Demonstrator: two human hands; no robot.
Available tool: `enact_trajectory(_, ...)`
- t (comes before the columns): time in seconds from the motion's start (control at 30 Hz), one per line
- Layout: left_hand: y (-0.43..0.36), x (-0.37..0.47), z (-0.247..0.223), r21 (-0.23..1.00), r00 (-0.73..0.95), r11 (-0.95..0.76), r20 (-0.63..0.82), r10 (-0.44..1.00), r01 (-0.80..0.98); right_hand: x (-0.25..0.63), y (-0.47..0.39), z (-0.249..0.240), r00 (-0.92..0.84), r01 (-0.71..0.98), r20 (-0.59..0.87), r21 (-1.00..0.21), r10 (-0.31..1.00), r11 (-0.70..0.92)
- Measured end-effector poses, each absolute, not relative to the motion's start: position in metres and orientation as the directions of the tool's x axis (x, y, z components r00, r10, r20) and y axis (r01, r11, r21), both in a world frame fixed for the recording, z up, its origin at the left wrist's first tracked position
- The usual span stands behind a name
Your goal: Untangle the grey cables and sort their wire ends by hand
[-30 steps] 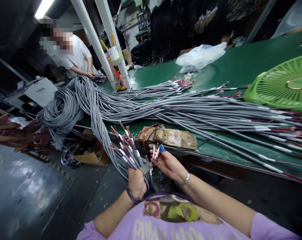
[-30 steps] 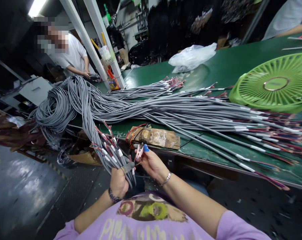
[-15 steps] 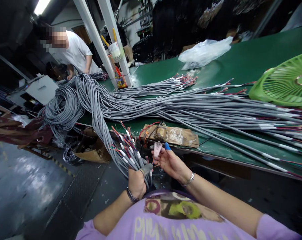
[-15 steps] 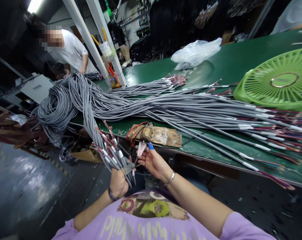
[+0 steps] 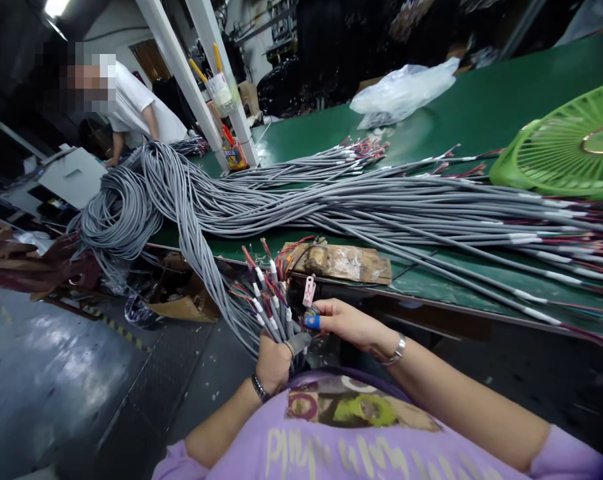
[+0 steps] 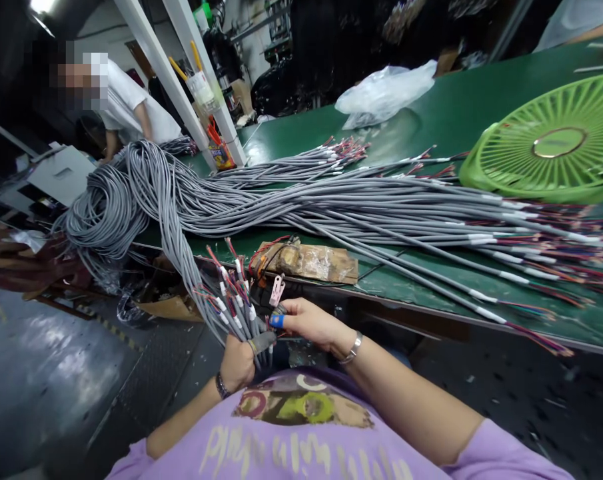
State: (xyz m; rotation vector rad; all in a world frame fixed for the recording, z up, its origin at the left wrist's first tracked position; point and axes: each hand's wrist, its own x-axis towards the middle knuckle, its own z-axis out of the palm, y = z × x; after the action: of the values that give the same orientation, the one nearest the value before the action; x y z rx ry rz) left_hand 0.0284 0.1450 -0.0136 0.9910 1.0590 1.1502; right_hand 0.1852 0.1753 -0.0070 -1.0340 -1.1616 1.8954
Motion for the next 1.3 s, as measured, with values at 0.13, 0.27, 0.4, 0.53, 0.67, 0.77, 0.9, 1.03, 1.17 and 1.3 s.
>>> enact_trajectory(0.13,0.145,0.027,-0.006,0.971,0.237,0.179,-0.139,0.962,-0.159,0.181,0.173,-0.004,-0.479,-0.116,-0.226,-0.941,0.848,-0.317)
enact_trajectory(0.27,0.147,0.029,-0.002,0.966,0.113,0.143,-0.121,0.986,-0.217,0.183,0.171,-0.006,-0.397,-0.148,-0.206,-0.947,0.894,-0.284)
enact_trajectory(0.4,0.147,0.031,-0.002,0.967,-0.041,0.100,-0.113,0.993,-0.235,0.185,0.163,-0.017,-0.368,-0.219,-0.284,-0.899,0.885,-0.380)
enact_trajectory(0.53,0.146,0.034,0.000,0.954,-0.067,0.132,-0.155,0.986,-0.267,0.176,0.154,-0.024,-0.327,-0.263,-0.236,-0.907,0.915,-0.328)
enact_trajectory(0.67,0.147,0.032,-0.001,0.949,-0.030,0.155,-0.169,0.985,-0.273,0.164,0.156,-0.018,-0.274,-0.238,-0.184,-0.938,0.944,-0.252)
enact_trajectory(0.77,0.147,0.028,-0.005,0.954,-0.013,0.129,-0.138,0.990,-0.269,0.162,0.160,-0.012,-0.266,-0.185,-0.171,-0.957,0.949,-0.225)
enact_trajectory(0.9,0.149,0.026,-0.007,0.951,-0.065,0.095,-0.119,0.991,-0.295,0.163,0.161,-0.014,-0.271,-0.191,-0.175,-0.954,0.946,-0.231)
enact_trajectory(1.03,0.152,0.030,-0.002,0.925,-0.107,0.135,-0.183,0.977,-0.354,0.165,0.159,-0.020,-0.270,-0.233,-0.180,-0.941,0.946,-0.245)
enact_trajectory(1.17,0.155,0.032,0.003,0.904,-0.117,0.153,-0.216,0.969,-0.400,0.169,0.161,-0.023,-0.288,-0.270,-0.152,-0.934,0.945,-0.232)
enact_trajectory(1.3,0.156,0.033,0.006,0.901,-0.162,0.157,-0.239,0.957,-0.404,0.173,0.161,-0.025,-0.349,-0.370,-0.160,-0.882,0.923,-0.293)
